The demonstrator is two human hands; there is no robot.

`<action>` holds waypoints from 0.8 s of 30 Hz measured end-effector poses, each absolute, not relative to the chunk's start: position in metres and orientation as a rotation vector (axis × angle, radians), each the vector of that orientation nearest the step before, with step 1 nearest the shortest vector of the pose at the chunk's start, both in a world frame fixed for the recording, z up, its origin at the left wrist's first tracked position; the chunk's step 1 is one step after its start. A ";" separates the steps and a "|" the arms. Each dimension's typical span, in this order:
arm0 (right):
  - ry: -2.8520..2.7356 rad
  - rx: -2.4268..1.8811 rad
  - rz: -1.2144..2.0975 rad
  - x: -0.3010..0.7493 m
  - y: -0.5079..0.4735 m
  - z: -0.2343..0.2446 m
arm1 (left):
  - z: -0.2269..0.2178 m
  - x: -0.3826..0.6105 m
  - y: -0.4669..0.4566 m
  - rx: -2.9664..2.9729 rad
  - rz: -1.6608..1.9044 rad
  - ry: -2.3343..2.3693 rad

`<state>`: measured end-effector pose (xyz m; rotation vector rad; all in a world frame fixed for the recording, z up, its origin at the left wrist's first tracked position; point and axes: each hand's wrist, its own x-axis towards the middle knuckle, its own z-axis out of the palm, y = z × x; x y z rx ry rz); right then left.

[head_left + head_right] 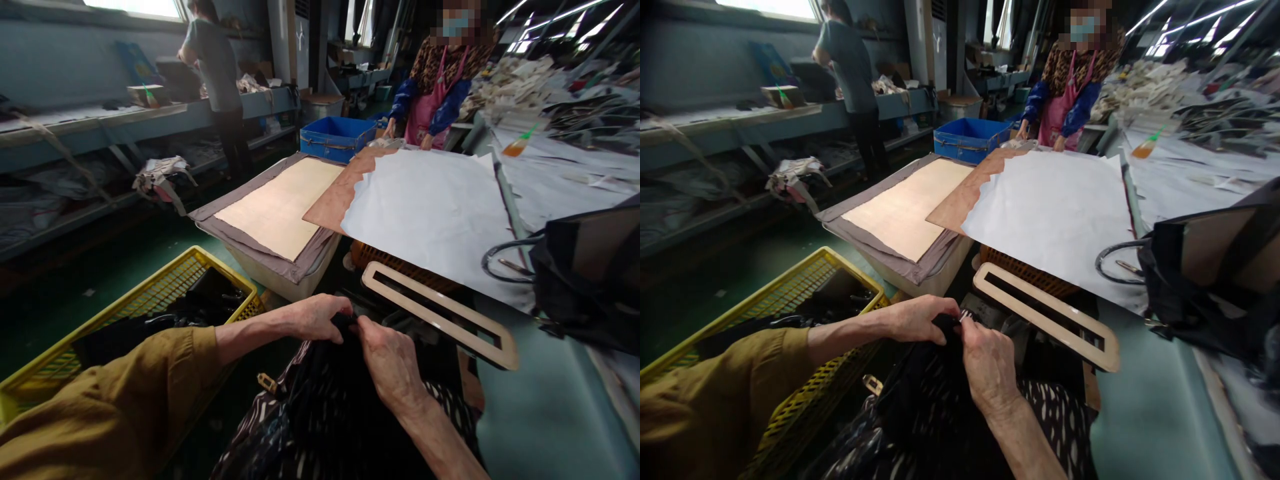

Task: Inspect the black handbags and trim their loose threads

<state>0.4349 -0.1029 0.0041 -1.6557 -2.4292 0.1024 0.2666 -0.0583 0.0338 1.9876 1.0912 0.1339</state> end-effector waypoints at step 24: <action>-2.544 -1.840 0.282 0.426 -0.079 0.018 | 0.058 0.248 -0.123 1.604 0.444 1.225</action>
